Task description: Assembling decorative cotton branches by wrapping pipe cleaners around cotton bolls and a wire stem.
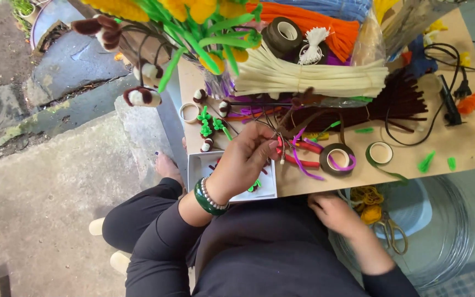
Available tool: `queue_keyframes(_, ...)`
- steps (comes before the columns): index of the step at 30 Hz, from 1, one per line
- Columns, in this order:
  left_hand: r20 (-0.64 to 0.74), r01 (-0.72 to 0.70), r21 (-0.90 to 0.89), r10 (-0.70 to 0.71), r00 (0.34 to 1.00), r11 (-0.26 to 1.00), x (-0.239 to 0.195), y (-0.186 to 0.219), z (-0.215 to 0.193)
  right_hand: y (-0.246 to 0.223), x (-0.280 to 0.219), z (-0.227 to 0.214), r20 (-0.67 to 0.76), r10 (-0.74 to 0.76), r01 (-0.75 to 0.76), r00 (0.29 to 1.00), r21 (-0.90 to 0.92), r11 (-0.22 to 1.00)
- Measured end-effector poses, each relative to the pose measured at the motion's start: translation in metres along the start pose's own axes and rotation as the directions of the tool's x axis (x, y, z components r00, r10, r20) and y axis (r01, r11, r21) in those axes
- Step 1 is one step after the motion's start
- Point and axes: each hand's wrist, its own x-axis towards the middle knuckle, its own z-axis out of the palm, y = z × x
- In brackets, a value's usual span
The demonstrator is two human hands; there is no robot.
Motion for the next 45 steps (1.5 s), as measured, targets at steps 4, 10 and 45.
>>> queue_keyframes(4, -0.120, 0.016, 0.086, -0.006, 0.993, 0.996, -0.007, -0.001, 0.002, -0.054, -0.025, -0.114, 0.166, 0.084, -0.121, 0.983, 0.225, 0.967)
queue_keyframes(10, -0.215, -0.144, 0.018, 0.145, 0.966, 0.989, -0.005, 0.009, 0.013, -0.064, -0.022, -0.165, -0.548, -0.079, 0.378, 0.833, 0.459, 0.804)
queue_keyframes(45, -0.361, -0.303, -0.686, 0.052, 0.931, 0.661, 0.022, -0.020, 0.018, -0.212, 0.102, -0.179, -0.591, -0.366, 0.695, 0.719, 0.622, 0.362)
